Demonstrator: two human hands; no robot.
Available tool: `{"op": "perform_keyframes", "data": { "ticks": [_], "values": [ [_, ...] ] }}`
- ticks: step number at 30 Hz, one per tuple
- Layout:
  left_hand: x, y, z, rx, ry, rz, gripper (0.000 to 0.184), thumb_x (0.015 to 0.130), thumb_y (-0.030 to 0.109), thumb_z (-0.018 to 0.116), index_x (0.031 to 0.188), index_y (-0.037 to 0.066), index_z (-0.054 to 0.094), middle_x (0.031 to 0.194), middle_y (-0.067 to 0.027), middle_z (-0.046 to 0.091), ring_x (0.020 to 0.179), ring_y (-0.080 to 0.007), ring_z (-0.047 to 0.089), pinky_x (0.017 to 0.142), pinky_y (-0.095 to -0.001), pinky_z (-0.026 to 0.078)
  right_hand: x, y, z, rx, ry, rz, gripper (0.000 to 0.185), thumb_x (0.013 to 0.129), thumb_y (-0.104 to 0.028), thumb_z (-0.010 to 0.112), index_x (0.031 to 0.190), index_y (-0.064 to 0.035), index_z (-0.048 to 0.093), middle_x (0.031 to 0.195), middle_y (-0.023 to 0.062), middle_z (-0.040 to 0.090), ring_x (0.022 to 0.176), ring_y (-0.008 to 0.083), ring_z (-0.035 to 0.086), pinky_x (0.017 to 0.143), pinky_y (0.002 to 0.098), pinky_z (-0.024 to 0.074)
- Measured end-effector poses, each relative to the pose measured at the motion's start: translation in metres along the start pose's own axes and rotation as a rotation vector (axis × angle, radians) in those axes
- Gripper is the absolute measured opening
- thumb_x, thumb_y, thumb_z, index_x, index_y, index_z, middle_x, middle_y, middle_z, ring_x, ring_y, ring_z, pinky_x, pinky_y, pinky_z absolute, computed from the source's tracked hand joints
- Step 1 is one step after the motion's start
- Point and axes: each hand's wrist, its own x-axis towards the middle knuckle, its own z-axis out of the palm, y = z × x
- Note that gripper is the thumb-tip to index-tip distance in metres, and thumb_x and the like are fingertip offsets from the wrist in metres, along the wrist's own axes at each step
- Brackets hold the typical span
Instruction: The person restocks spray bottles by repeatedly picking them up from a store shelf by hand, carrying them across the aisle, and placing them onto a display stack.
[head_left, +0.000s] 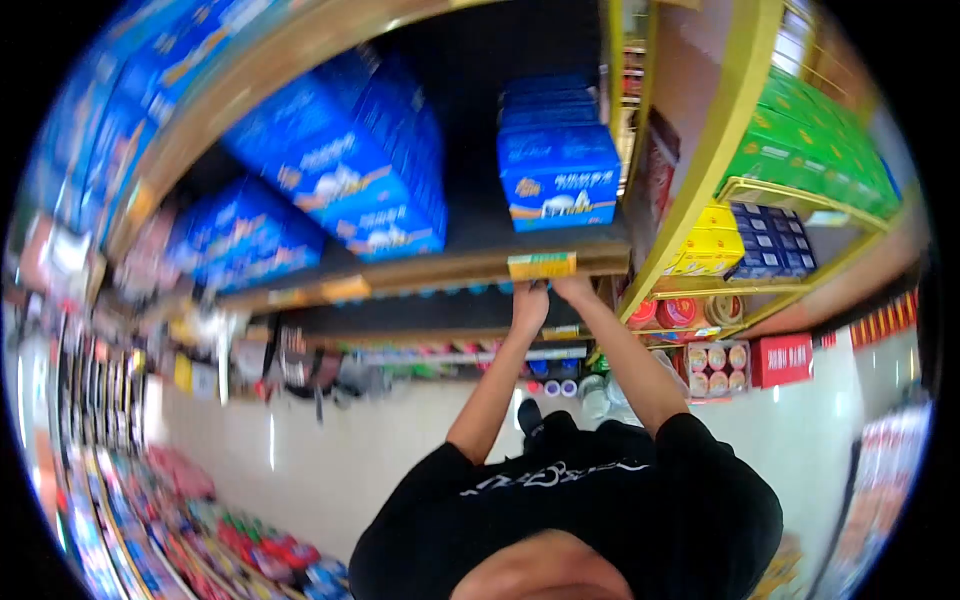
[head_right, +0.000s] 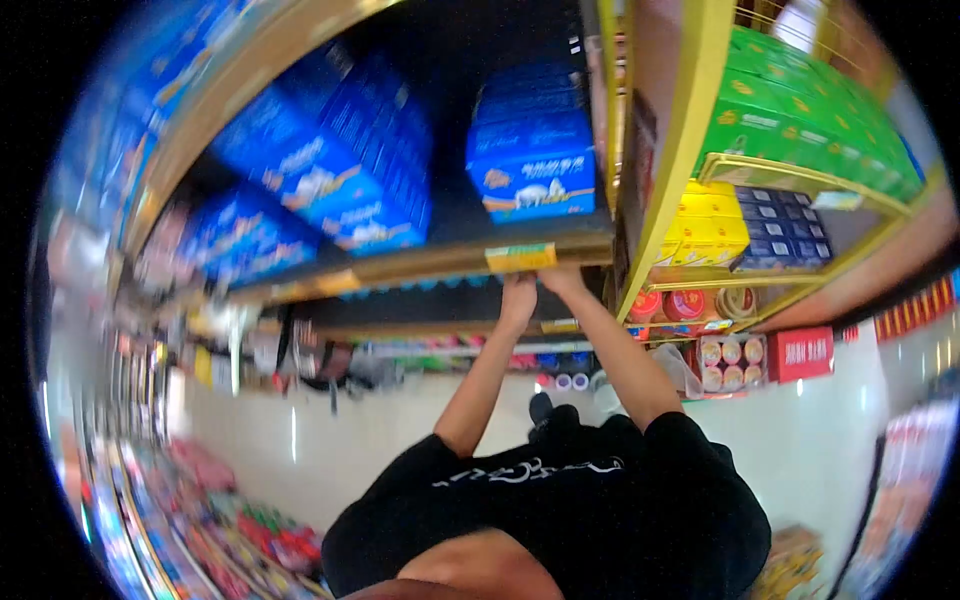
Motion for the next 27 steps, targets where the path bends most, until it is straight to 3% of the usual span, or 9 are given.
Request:
{"op": "perform_keyframes", "data": {
  "ticks": [1, 3, 6, 9, 12, 16, 18, 21, 27],
  "values": [
    [0.011, -0.008, 0.002, -0.017, -0.046, -0.030, 0.044, 0.095, 0.013, 0.051, 0.137, -0.001, 0.052, 0.141, -0.0232, 0.054, 0.133, -0.0365, 0.049, 0.110, -0.0407, 0.037, 0.010, 0.033, 0.023, 0.118, -0.103, 0.045, 0.056, 0.093, -0.032, 0.064, 0.141, -0.0082, 0.051, 0.148, 0.0174, 0.049, 0.136, 0.0375, 0.044, 0.111, 0.0466, 0.0356],
    [0.011, 0.004, -0.001, 0.030, -0.098, -0.061, 0.040, 0.095, 0.012, 0.049, 0.133, -0.002, 0.057, 0.140, -0.0235, 0.056, 0.132, -0.0377, 0.050, 0.111, -0.0433, 0.036, 0.014, 0.021, 0.031, 0.223, -0.036, 0.112, 0.052, 0.091, -0.032, 0.067, 0.135, -0.0076, 0.055, 0.141, 0.0175, 0.056, 0.131, 0.0360, 0.049, 0.110, 0.0459, 0.0369],
    [0.029, -0.027, -0.003, -0.045, -0.253, -0.147, 0.033, 0.095, 0.008, 0.049, 0.126, -0.004, 0.057, 0.132, -0.0192, 0.058, 0.125, -0.0282, 0.052, 0.104, -0.0377, 0.039, 0.012, 0.002, 0.017, 0.237, 0.011, 0.148, 0.050, 0.091, -0.032, 0.067, 0.133, -0.0070, 0.057, 0.137, 0.0174, 0.058, 0.129, 0.0352, 0.051, 0.110, 0.0456, 0.0374],
    [0.013, -0.024, -0.001, 0.011, -0.236, 0.032, 0.044, 0.094, 0.010, 0.056, 0.136, -0.004, 0.051, 0.139, -0.0237, 0.055, 0.129, -0.0336, 0.052, 0.109, -0.0403, 0.037, -0.003, -0.014, -0.003, 0.252, 0.024, 0.162, 0.048, 0.090, -0.031, 0.068, 0.130, -0.0065, 0.059, 0.134, 0.0173, 0.060, 0.127, 0.0343, 0.052, 0.109, 0.0454, 0.0378],
    [-0.023, 0.000, 0.014, -0.158, -0.117, 0.181, 0.062, 0.091, 0.009, 0.064, 0.143, -0.007, 0.034, 0.138, -0.0231, 0.046, 0.129, -0.0317, 0.048, 0.111, -0.0403, 0.034, -0.042, -0.042, -0.036, 0.423, 0.266, 0.139, 0.069, 0.067, -0.026, 0.082, 0.125, 0.0004, 0.058, 0.120, 0.0234, 0.064, 0.110, 0.0382, 0.064, 0.099, 0.0437, 0.0487],
    [-0.085, -0.002, 0.028, 0.015, -0.132, 0.258, 0.077, 0.090, 0.011, 0.069, 0.146, -0.008, 0.019, 0.143, -0.0229, 0.031, 0.136, -0.0316, 0.035, 0.115, -0.0440, 0.027, -0.105, -0.031, -0.054, 0.396, 0.352, 0.146, 0.075, 0.063, -0.027, 0.082, 0.128, 0.0002, 0.058, 0.127, 0.0240, 0.059, 0.116, 0.0394, 0.061, 0.099, 0.0422, 0.0496],
    [-0.126, 0.014, 0.043, -0.055, -0.121, 0.335, 0.079, 0.088, 0.013, 0.070, 0.146, -0.007, 0.019, 0.144, -0.0245, 0.028, 0.136, -0.0331, 0.034, 0.115, -0.0470, 0.025, -0.139, -0.025, -0.074, 0.376, 0.350, -0.005, 0.076, 0.063, -0.029, 0.083, 0.129, -0.0008, 0.057, 0.127, 0.0225, 0.059, 0.117, 0.0386, 0.061, 0.102, 0.0419, 0.0486],
    [-0.175, 0.046, 0.080, -0.167, -0.150, 0.415, 0.081, 0.087, 0.016, 0.071, 0.146, -0.006, 0.020, 0.144, -0.0250, 0.028, 0.136, -0.0340, 0.033, 0.115, -0.0490, 0.023, -0.194, -0.026, -0.129, 0.454, 0.309, -0.054, 0.081, 0.065, -0.031, 0.084, 0.135, -0.0028, 0.055, 0.131, 0.0199, 0.059, 0.123, 0.0362, 0.058, 0.107, 0.0421, 0.0447],
    [-0.255, 0.087, 0.201, -0.253, -0.372, 0.584, 0.083, 0.085, 0.019, 0.072, 0.146, -0.005, 0.022, 0.144, -0.0243, 0.029, 0.137, -0.0350, 0.032, 0.115, -0.0498, 0.023, -0.295, -0.017, -0.300, 0.453, 0.390, 0.224, 0.070, 0.068, -0.032, 0.086, 0.128, -0.0043, 0.062, 0.119, 0.0142, 0.066, 0.113, 0.0284, 0.064, 0.101, 0.0382, 0.0487]
  ]
}}
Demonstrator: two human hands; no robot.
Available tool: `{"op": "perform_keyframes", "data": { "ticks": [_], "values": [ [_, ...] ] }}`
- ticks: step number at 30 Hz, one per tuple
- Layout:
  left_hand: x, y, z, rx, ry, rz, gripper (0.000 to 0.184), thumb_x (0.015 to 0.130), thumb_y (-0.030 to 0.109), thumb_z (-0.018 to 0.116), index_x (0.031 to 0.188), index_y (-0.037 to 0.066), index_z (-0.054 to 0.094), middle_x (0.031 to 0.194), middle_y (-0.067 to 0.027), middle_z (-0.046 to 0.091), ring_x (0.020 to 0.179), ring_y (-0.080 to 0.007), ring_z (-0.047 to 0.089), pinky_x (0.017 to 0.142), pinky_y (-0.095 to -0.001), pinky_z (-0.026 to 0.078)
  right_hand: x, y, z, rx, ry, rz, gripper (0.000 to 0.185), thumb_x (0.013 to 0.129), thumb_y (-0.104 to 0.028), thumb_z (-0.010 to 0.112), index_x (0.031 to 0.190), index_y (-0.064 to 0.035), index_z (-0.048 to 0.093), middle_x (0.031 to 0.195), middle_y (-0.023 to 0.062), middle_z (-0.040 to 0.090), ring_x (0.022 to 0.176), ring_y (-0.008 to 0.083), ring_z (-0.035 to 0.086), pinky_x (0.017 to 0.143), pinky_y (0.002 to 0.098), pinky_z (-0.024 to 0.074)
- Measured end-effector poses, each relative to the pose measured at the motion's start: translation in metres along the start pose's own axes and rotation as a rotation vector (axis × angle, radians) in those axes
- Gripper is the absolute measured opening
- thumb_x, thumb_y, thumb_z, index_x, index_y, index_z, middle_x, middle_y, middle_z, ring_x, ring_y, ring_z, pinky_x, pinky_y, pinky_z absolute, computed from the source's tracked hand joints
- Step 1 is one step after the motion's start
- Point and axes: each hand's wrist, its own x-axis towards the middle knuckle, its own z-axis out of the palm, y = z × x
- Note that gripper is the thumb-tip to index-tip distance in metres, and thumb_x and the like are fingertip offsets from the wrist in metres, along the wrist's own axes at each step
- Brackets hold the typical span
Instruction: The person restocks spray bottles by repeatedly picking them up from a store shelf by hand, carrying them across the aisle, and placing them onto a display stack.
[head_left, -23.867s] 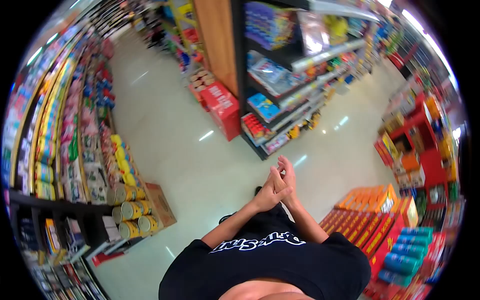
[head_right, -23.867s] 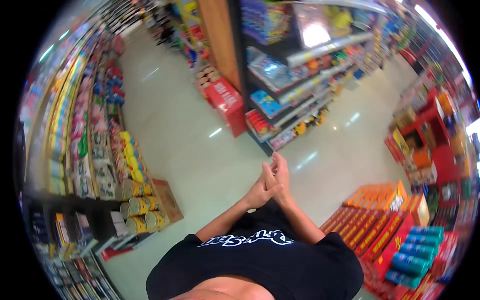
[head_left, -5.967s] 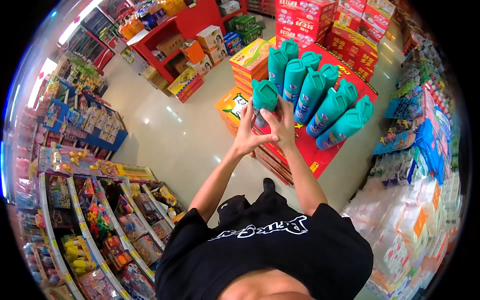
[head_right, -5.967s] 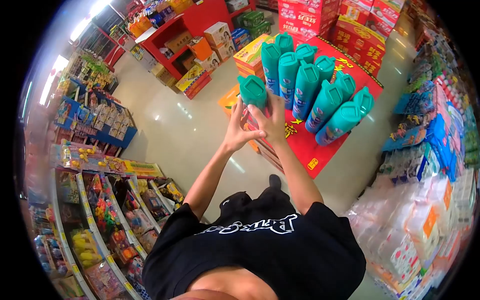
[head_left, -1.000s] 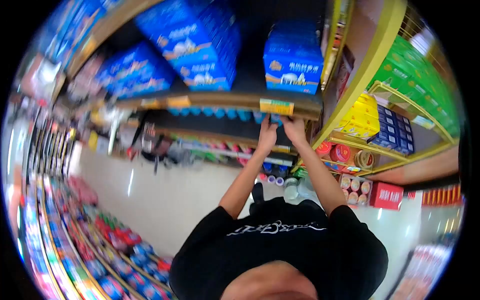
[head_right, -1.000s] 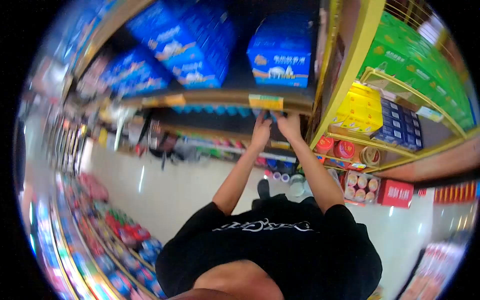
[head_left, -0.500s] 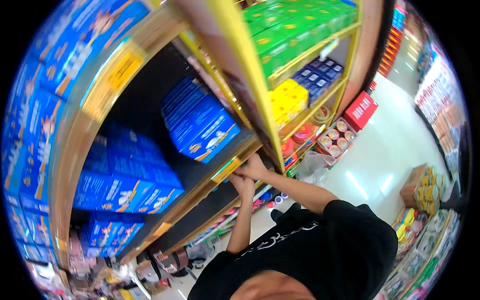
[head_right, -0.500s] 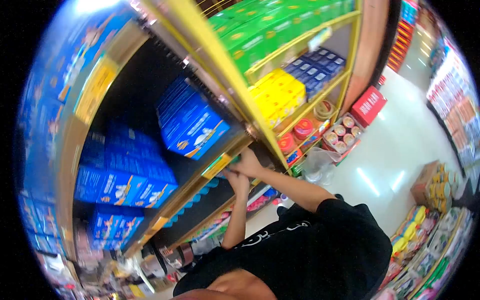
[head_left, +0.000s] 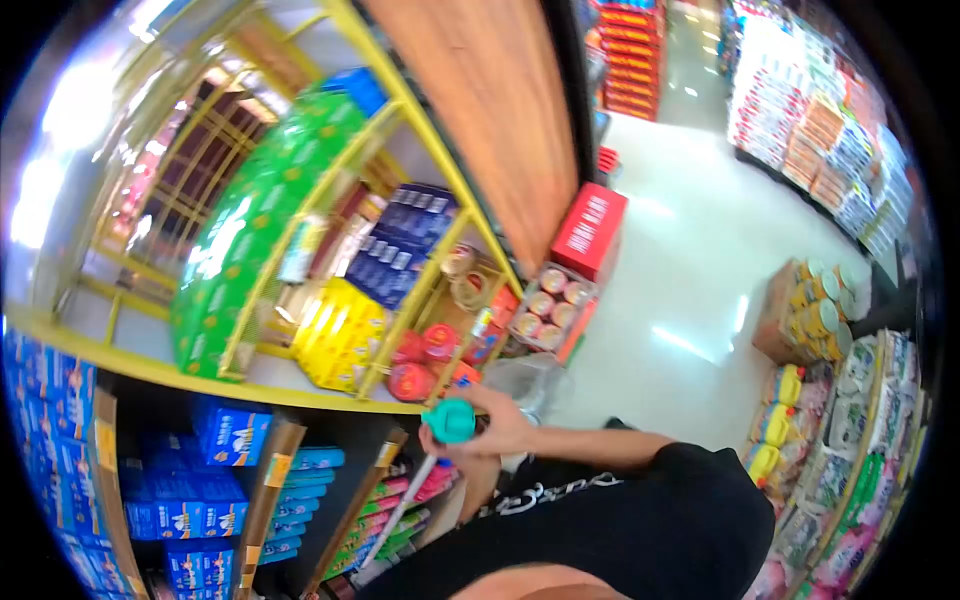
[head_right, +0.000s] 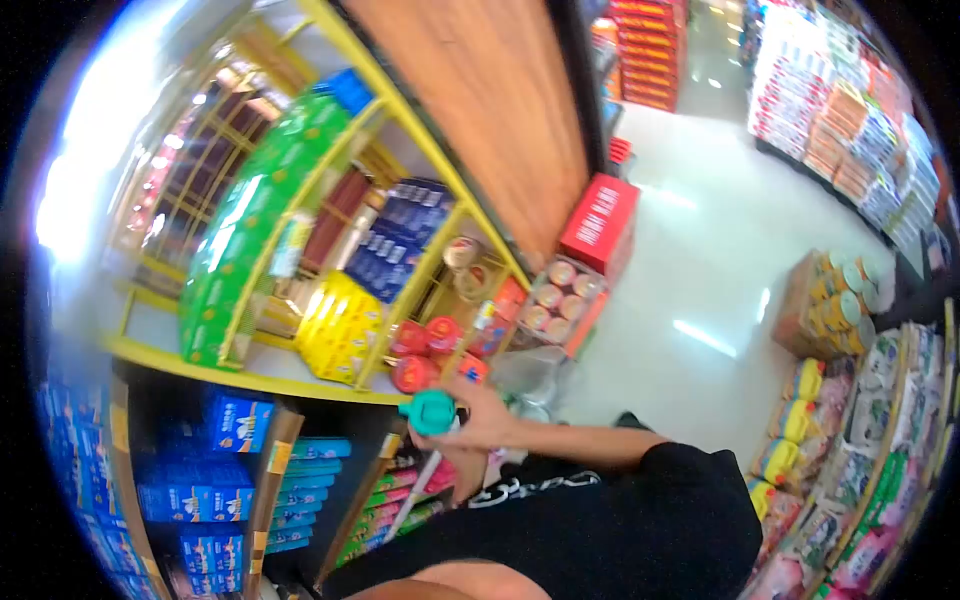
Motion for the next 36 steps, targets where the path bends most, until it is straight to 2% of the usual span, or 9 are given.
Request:
{"op": "perform_keyframes", "data": {
  "ticks": [1, 2, 7, 9, 14, 17, 21, 25, 36],
  "values": [
    [-0.003, 0.003, 0.028, -0.019, -0.046, 0.009, 0.083, 0.084, 0.019, 0.073, 0.146, -0.005, 0.023, 0.144, -0.0242, 0.029, 0.137, -0.0352, 0.032, 0.115, -0.0500, 0.023, -0.007, -0.005, -0.032, -0.009, 0.032, 0.075, 0.068, 0.068, -0.030, 0.087, 0.127, -0.0045, 0.063, 0.117, 0.0131, 0.066, 0.110, 0.0265, 0.065, 0.099, 0.0370, 0.0498],
    [-0.005, 0.005, 0.060, -0.051, -0.096, 0.024, 0.083, 0.084, 0.020, 0.073, 0.146, -0.005, 0.023, 0.144, -0.0241, 0.029, 0.137, -0.0353, 0.031, 0.115, -0.0501, 0.022, -0.008, 0.009, -0.059, -0.133, 0.204, -0.097, 0.065, 0.067, -0.029, 0.087, 0.123, -0.0046, 0.064, 0.113, 0.0118, 0.067, 0.106, 0.0230, 0.066, 0.096, 0.0351, 0.0515],
    [0.015, 0.047, 0.210, 0.078, -0.385, 0.141, 0.074, 0.086, 0.015, 0.071, 0.145, -0.004, 0.031, 0.146, -0.0267, 0.032, 0.138, -0.0422, 0.031, 0.114, -0.0527, 0.024, -0.032, -0.021, -0.222, 0.136, 0.565, 0.148, 0.066, 0.067, -0.022, 0.091, 0.124, -0.0026, 0.064, 0.111, 0.0066, 0.069, 0.101, 0.0174, 0.066, 0.090, 0.0368, 0.0549],
    [0.031, 0.072, 0.267, 0.013, -0.508, 0.117, 0.075, 0.085, 0.011, 0.072, 0.146, -0.003, 0.030, 0.144, -0.0279, 0.036, 0.136, -0.0451, 0.033, 0.114, -0.0529, 0.026, -0.039, -0.009, -0.278, 0.079, 0.684, 0.225, 0.074, 0.068, -0.022, 0.092, 0.130, 0.0014, 0.059, 0.114, 0.0135, 0.068, 0.102, 0.0190, 0.067, 0.089, 0.0355, 0.0555],
    [0.061, 0.091, 0.389, -0.120, -0.647, 0.054, 0.073, 0.077, 0.006, 0.079, 0.140, -0.001, 0.043, 0.133, -0.0217, 0.050, 0.124, -0.0383, 0.050, 0.104, -0.0452, 0.041, -0.036, -0.011, -0.381, 0.069, 0.996, 0.134, 0.073, 0.068, -0.019, 0.093, 0.126, 0.0010, 0.054, 0.109, 0.0121, 0.068, 0.103, 0.0205, 0.066, 0.090, 0.0358, 0.0554],
    [0.079, 0.090, 0.455, -0.146, -0.728, 0.060, 0.075, 0.079, 0.006, 0.081, 0.142, -0.001, 0.042, 0.129, -0.0187, 0.053, 0.122, -0.0297, 0.054, 0.101, -0.0418, 0.045, -0.024, -0.003, -0.441, -0.014, 1.031, 0.140, 0.070, 0.070, -0.018, 0.092, 0.125, 0.0001, 0.053, 0.113, 0.0125, 0.067, 0.104, 0.0203, 0.066, 0.093, 0.0364, 0.0545],
    [0.100, 0.068, 0.555, -0.190, -0.693, 0.063, 0.085, 0.077, -0.003, 0.080, 0.148, -0.001, 0.032, 0.141, -0.0170, 0.036, 0.127, -0.0296, 0.052, 0.107, -0.0414, 0.045, 0.007, 0.010, -0.532, -0.086, 0.979, 0.167, 0.076, 0.071, -0.020, 0.092, 0.131, 0.0013, 0.051, 0.122, 0.0141, 0.064, 0.112, 0.0231, 0.063, 0.096, 0.0402, 0.0526],
    [0.143, 0.079, 0.652, -0.207, -0.737, -0.005, 0.081, 0.079, 0.007, 0.080, 0.146, -0.001, 0.035, 0.133, -0.0238, 0.036, 0.125, -0.0419, 0.046, 0.102, -0.0478, 0.043, 0.051, 0.006, -0.627, -0.084, 1.007, 0.180, 0.074, 0.073, -0.022, 0.090, 0.130, 0.0055, 0.053, 0.123, 0.0187, 0.063, 0.116, 0.0284, 0.062, 0.098, 0.0432, 0.0532],
    [0.245, 0.092, 0.900, -0.154, -0.943, 0.085, 0.095, 0.079, 0.005, 0.077, 0.156, 0.001, 0.022, 0.140, -0.0247, 0.037, 0.120, -0.0436, 0.056, 0.095, -0.0440, 0.053, 0.139, 0.050, -0.869, -0.034, 1.209, 0.101, 0.064, 0.075, -0.018, 0.089, 0.125, 0.0053, 0.057, 0.117, 0.0175, 0.067, 0.109, 0.0244, 0.064, 0.087, 0.0364, 0.0576]
  ]
}}
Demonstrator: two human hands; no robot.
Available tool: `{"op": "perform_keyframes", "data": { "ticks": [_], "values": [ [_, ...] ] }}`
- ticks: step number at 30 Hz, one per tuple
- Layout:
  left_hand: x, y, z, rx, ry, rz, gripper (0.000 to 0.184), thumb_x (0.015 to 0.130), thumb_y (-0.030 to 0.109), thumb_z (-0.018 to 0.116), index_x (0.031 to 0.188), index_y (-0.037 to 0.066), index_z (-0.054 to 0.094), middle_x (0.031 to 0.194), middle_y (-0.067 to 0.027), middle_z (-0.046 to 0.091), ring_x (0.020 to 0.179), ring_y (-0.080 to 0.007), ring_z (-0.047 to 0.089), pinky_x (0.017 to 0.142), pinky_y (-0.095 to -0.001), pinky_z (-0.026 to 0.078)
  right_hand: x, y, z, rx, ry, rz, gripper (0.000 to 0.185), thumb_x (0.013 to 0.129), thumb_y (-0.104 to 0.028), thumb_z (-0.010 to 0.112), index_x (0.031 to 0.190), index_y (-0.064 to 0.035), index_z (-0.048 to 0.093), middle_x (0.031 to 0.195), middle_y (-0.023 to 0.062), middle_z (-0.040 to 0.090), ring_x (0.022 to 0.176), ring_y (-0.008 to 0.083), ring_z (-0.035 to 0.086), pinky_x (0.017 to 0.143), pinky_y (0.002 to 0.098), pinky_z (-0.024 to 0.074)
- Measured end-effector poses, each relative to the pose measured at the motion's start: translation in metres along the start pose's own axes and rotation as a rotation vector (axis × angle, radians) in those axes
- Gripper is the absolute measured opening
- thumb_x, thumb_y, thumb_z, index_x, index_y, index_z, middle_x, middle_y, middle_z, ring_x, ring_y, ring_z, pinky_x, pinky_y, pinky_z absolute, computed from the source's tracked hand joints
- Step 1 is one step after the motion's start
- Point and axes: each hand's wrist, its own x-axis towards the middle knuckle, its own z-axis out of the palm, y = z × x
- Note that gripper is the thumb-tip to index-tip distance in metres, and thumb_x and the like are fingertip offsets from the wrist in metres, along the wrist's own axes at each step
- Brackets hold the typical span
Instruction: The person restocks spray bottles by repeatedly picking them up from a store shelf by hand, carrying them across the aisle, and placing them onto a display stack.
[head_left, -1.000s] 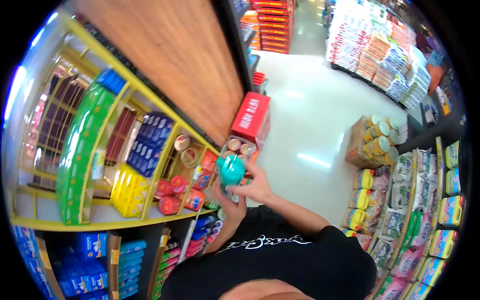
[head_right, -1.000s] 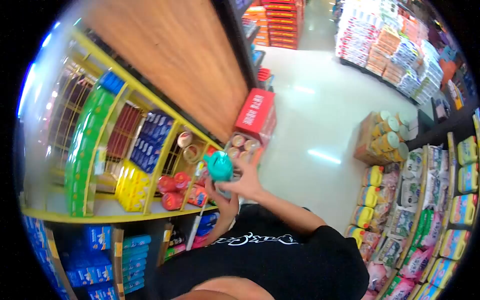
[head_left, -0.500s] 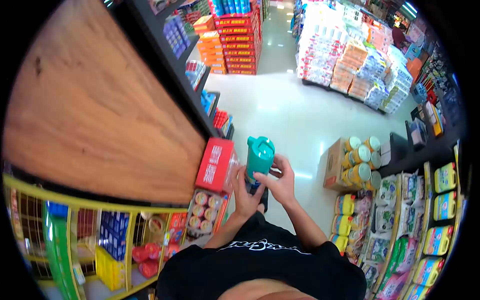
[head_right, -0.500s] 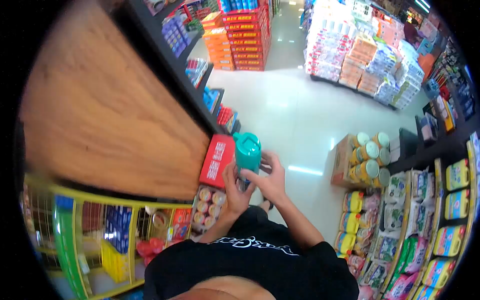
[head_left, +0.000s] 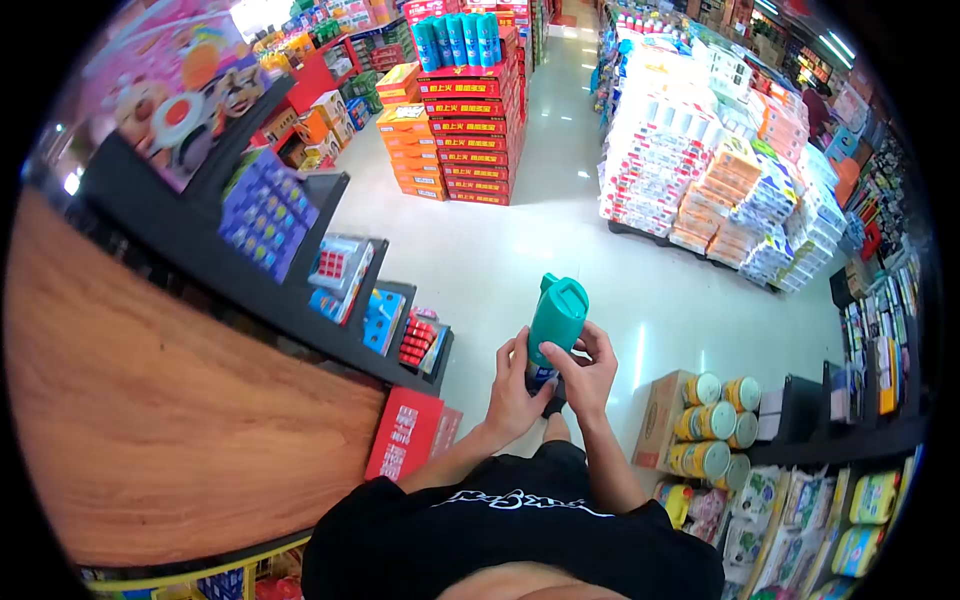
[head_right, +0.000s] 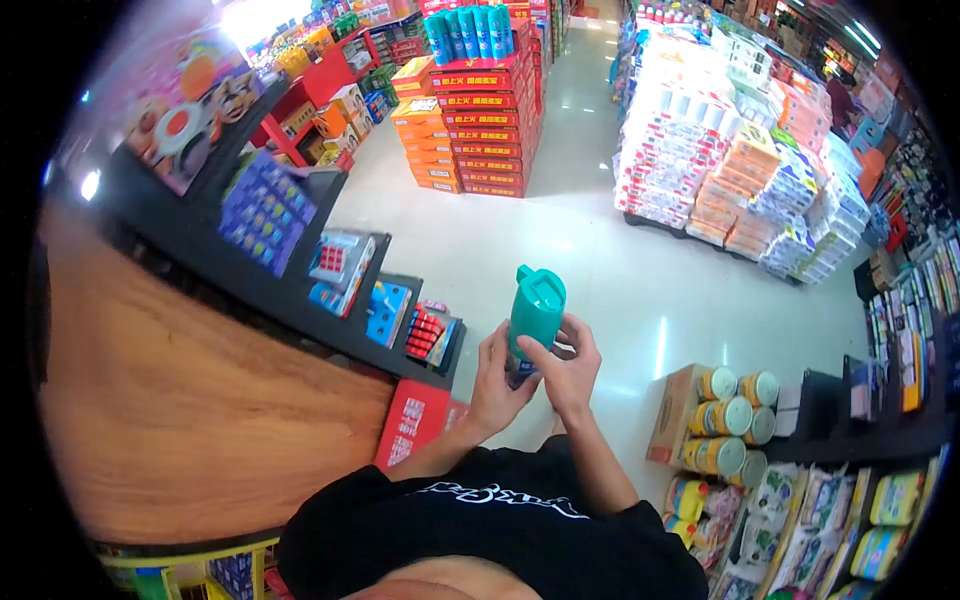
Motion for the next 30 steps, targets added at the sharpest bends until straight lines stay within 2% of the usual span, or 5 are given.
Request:
{"op": "perform_keyframes", "data": {
  "ticks": [3, 8, 12, 20, 30],
  "values": [
    [0.074, -0.018, 0.025, 0.026, -0.010, -0.019, 0.094, 0.079, 0.007, 0.078, 0.155, 0.001, 0.023, 0.139, -0.0244, 0.039, 0.120, -0.0419, 0.056, 0.094, -0.0422, 0.054, 0.082, 0.011, -0.004, 0.005, -0.024, -0.021, 0.057, 0.075, -0.009, 0.087, 0.123, 0.0029, 0.059, 0.113, 0.0121, 0.069, 0.103, 0.0183, 0.065, 0.078, 0.0288, 0.0583],
    [0.200, -0.041, 0.054, -0.111, 0.015, -0.148, 0.093, 0.081, 0.011, 0.079, 0.156, 0.002, 0.024, 0.136, -0.0229, 0.045, 0.122, -0.0384, 0.056, 0.092, -0.0437, 0.055, 0.219, 0.015, 0.004, -0.047, -0.107, 0.019, 0.069, 0.071, -0.023, 0.091, 0.125, 0.0060, 0.058, 0.119, 0.0184, 0.066, 0.114, 0.0296, 0.063, 0.099, 0.0439, 0.0519],
    [0.280, -0.057, 0.056, -0.244, 0.072, -0.234, 0.091, 0.083, 0.006, 0.077, 0.156, 0.002, 0.024, 0.134, -0.0207, 0.048, 0.123, -0.0332, 0.056, 0.090, -0.0400, 0.057, 0.308, 0.013, 0.028, -0.080, -0.215, 0.000, 0.072, 0.070, -0.026, 0.092, 0.125, 0.0058, 0.059, 0.119, 0.0176, 0.066, 0.114, 0.0286, 0.063, 0.102, 0.0455, 0.0501],
    [0.425, -0.152, 0.064, -0.409, 0.296, -0.295, 0.085, 0.083, 0.001, 0.076, 0.154, 0.004, 0.030, 0.127, -0.0186, 0.049, 0.115, -0.0276, 0.061, 0.090, -0.0382, 0.059, 0.465, 0.054, 0.112, -0.123, -0.368, -0.060, 0.070, 0.070, -0.022, 0.092, 0.125, 0.0050, 0.059, 0.115, 0.0159, 0.069, 0.107, 0.0233, 0.067, 0.099, 0.0381, 0.0519],
    [0.674, -0.244, 0.016, -0.296, 0.315, -0.231, 0.083, 0.085, 0.000, 0.072, 0.155, 0.005, 0.027, 0.138, -0.0191, 0.043, 0.129, -0.0324, 0.052, 0.103, -0.0428, 0.051, 0.690, 0.073, 0.235, -0.062, -0.409, -0.135, 0.071, 0.076, -0.018, 0.088, 0.133, 0.0033, 0.053, 0.126, 0.0158, 0.064, 0.119, 0.0235, 0.062, 0.107, 0.0375, 0.0456]
  ]
}}
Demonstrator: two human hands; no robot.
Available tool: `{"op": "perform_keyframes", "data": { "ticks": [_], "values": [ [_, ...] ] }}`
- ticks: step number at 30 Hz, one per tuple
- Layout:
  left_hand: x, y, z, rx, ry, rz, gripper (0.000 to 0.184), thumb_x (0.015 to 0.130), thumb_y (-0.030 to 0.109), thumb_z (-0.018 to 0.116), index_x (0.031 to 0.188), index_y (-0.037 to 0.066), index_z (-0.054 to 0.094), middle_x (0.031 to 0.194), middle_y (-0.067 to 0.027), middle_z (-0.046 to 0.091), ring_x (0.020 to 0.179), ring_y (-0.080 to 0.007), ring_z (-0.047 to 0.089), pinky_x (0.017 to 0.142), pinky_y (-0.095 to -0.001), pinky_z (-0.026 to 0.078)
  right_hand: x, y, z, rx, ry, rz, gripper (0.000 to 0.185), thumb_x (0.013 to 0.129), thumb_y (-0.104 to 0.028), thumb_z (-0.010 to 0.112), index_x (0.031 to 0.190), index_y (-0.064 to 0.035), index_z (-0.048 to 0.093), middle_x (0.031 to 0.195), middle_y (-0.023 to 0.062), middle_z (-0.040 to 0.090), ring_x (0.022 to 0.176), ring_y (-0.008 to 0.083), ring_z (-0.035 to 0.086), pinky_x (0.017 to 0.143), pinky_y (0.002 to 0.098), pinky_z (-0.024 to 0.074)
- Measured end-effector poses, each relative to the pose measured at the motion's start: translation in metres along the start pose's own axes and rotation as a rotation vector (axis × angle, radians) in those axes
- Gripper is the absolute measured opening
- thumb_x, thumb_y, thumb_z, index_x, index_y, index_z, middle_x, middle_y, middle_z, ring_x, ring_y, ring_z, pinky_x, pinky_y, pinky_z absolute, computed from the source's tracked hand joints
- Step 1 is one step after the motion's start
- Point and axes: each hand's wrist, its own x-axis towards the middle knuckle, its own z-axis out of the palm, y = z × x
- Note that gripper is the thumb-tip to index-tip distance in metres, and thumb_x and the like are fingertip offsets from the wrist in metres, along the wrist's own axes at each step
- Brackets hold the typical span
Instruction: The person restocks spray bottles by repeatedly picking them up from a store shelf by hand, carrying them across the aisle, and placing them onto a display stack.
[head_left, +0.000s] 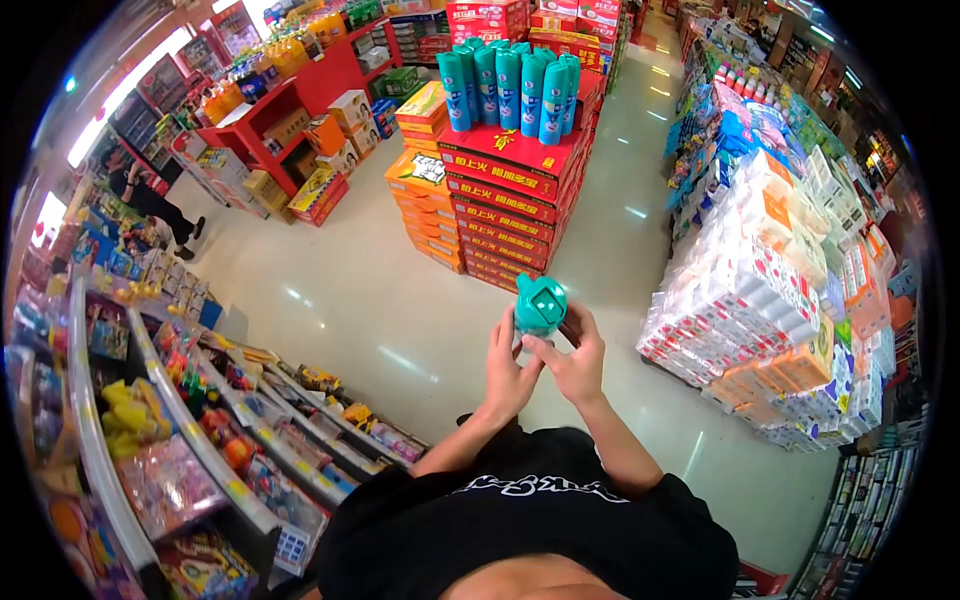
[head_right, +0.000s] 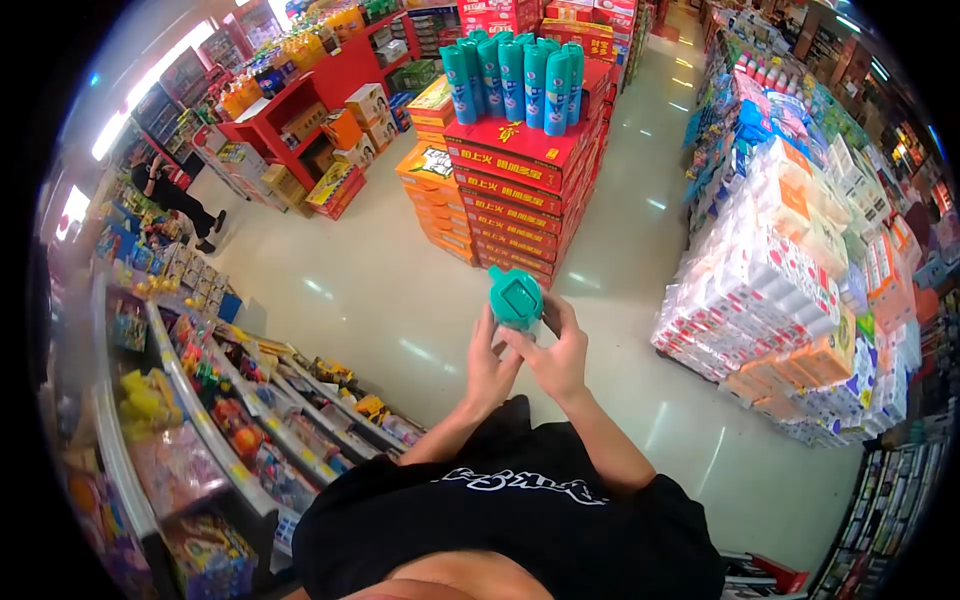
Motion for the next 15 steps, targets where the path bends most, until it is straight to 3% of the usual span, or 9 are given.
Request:
{"op": "perform_keyframes", "data": {
  "ticks": [4, 7, 12, 15],
  "values": [
    [0.090, 0.008, 0.008, 0.010, -0.028, 0.051, 0.082, 0.085, 0.002, 0.071, 0.154, -0.001, 0.027, 0.136, -0.0210, 0.045, 0.123, -0.0330, 0.055, 0.098, -0.0387, 0.051, 0.079, 0.017, 0.005, 0.049, 0.032, -0.008, 0.074, 0.081, -0.020, 0.084, 0.140, 0.0039, 0.046, 0.136, 0.0173, 0.057, 0.129, 0.0250, 0.054, 0.112, 0.0425, 0.0404],
    [0.151, -0.002, 0.020, 0.107, 0.020, 0.132, 0.085, 0.085, 0.003, 0.073, 0.155, -0.001, 0.026, 0.136, -0.0219, 0.045, 0.124, -0.0334, 0.054, 0.098, -0.0387, 0.050, 0.142, 0.030, 0.009, 0.232, -0.010, -0.009, 0.075, 0.084, -0.017, 0.081, 0.144, 0.0048, 0.041, 0.137, 0.0162, 0.054, 0.128, 0.0262, 0.054, 0.111, 0.0443, 0.0412],
    [0.250, -0.031, 0.042, 0.101, 0.072, 0.159, 0.089, 0.083, 0.002, 0.072, 0.156, -0.002, 0.021, 0.142, -0.0238, 0.037, 0.130, -0.0366, 0.048, 0.102, -0.0421, 0.048, 0.252, 0.064, 0.004, 0.413, -0.141, 0.016, 0.072, 0.085, -0.006, 0.078, 0.145, 0.0048, 0.038, 0.137, 0.0147, 0.050, 0.126, 0.0235, 0.055, 0.102, 0.0352, 0.0488],
    [0.304, -0.041, 0.054, 0.116, 0.140, 0.144, 0.091, 0.083, 0.000, 0.071, 0.157, -0.002, 0.018, 0.142, -0.0224, 0.036, 0.130, -0.0351, 0.048, 0.104, -0.0424, 0.048, 0.317, 0.089, 0.009, 0.365, -0.165, -0.043, 0.075, 0.082, -0.010, 0.081, 0.144, 0.0048, 0.041, 0.133, 0.0129, 0.049, 0.122, 0.0220, 0.055, 0.101, 0.0349, 0.0482]
  ]
}}
